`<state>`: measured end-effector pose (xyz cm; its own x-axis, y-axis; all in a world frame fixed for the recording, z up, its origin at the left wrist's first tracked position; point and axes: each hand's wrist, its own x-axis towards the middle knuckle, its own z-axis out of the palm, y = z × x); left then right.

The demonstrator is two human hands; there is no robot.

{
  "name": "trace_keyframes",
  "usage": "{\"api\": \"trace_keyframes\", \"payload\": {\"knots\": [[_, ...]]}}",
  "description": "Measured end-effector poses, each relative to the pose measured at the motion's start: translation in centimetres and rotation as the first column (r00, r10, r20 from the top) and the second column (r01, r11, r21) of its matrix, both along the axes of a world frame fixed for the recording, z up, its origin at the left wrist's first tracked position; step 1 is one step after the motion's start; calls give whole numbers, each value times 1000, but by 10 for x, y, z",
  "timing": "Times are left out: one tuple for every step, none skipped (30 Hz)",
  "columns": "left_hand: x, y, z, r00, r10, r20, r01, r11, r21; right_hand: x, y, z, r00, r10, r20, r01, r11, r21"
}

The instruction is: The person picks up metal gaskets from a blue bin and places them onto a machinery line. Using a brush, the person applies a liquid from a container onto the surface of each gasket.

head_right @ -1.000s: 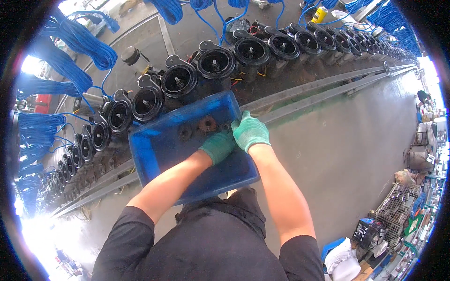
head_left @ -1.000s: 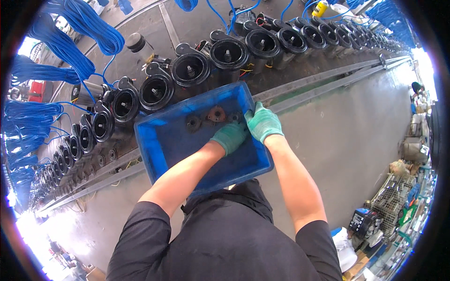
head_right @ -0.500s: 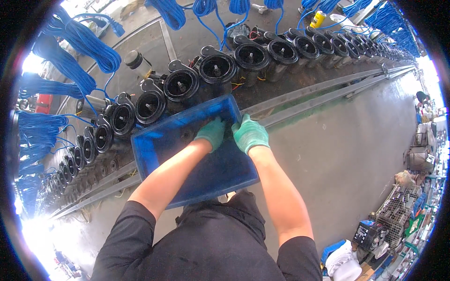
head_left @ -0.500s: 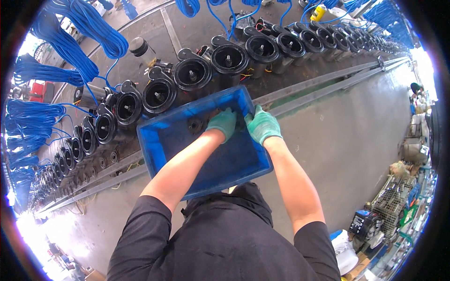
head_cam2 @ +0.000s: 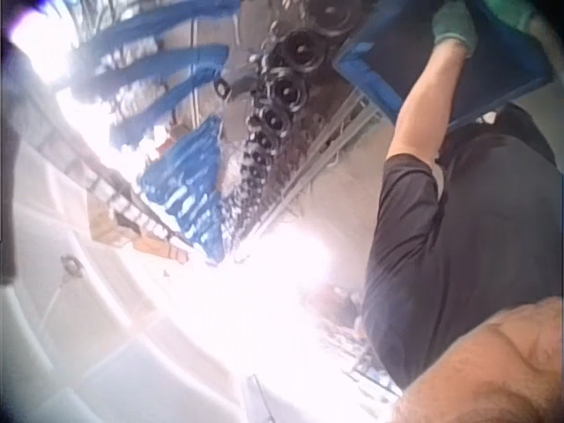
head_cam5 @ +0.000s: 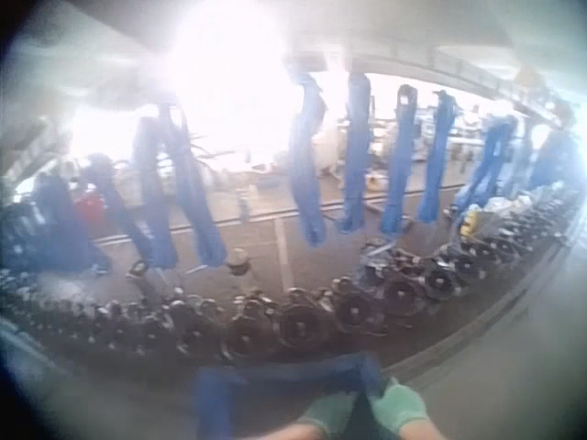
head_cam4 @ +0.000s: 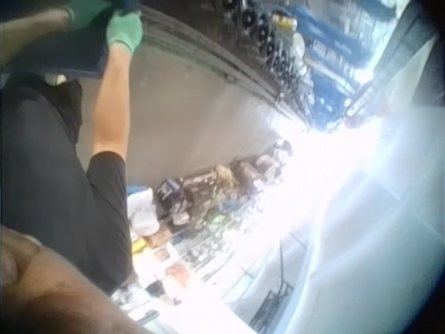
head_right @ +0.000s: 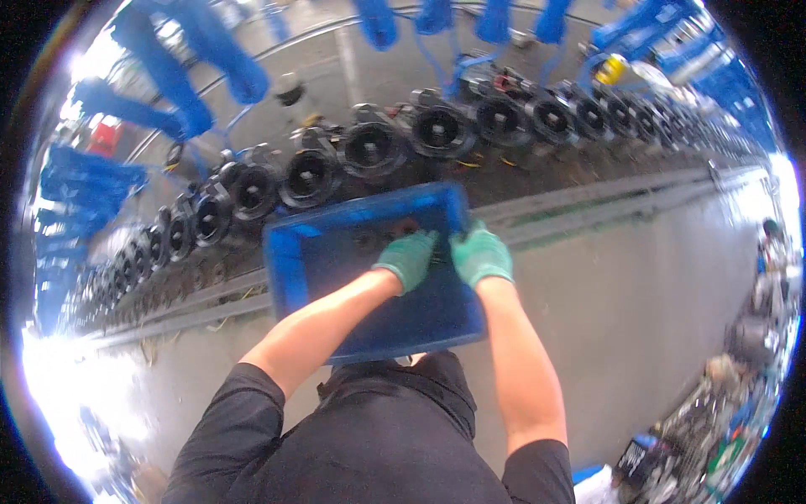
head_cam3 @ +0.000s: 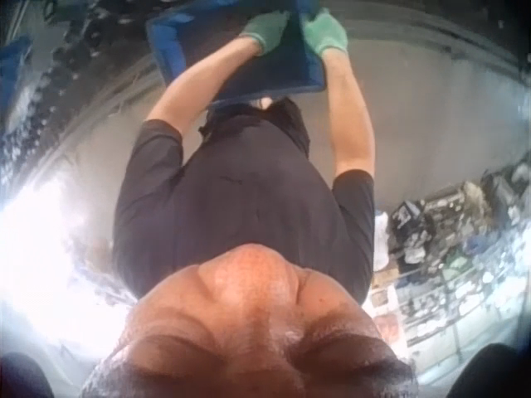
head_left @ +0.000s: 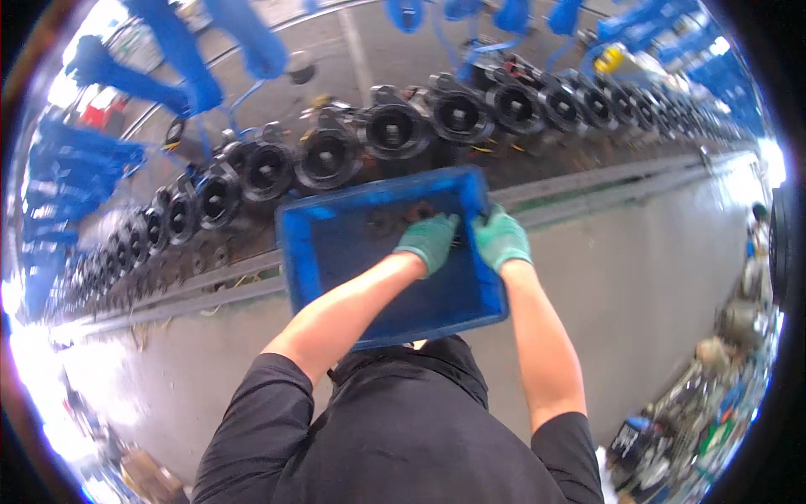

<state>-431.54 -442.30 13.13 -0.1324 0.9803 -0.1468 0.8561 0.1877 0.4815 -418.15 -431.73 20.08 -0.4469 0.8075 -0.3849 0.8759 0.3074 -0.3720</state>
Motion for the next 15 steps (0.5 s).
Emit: {"api": "trace_keyframes", "payload": {"knots": [[-2,-5,11,999,31,27,-31,1000,-2,3,-1,3,999,-9,-31,10,1000,22],[-6,-16,29,996,72,53,-71,997,-11,7,2,-6,998,12,-63,-9,999,42],[-13,-30,42,976,126,177,-136,990,41,15,8,-25,988,-10,-155,18,998,54],[-23,-43,57,939,175,297,-210,973,91,17,7,-24,982,23,-186,-8,997,81],[-35,-63,95,819,294,493,-331,943,-12,17,4,-20,988,14,-154,1,995,96],[-49,-90,99,741,309,596,-429,901,66,14,3,-21,990,26,-136,-10,994,113],[-61,-118,108,532,313,787,-556,830,46,10,2,-20,992,2,-126,11,995,98],[-71,-143,117,285,258,923,-653,757,-10,11,2,-23,988,7,-154,9,995,104],[-83,-169,123,143,254,957,-711,699,-80,12,4,-27,992,2,-125,11,995,102],[-98,-194,129,-1,234,972,-750,643,-156,14,6,-28,996,-10,-94,20,995,102],[-118,-221,109,-36,233,972,-801,574,-167,15,7,-31,993,4,-119,9,994,110],[-136,-247,77,-73,229,971,-847,499,-181,16,8,-35,990,20,-142,-3,993,117],[-148,-261,60,-132,334,933,-904,345,-252,17,9,-37,991,25,-133,-8,991,132],[-160,-271,45,-203,424,882,-937,179,-301,20,11,-39,992,21,-125,-2,988,154],[-172,-278,28,-263,463,847,-930,111,-349,23,13,-43,993,17,-119,4,985,174]]}}
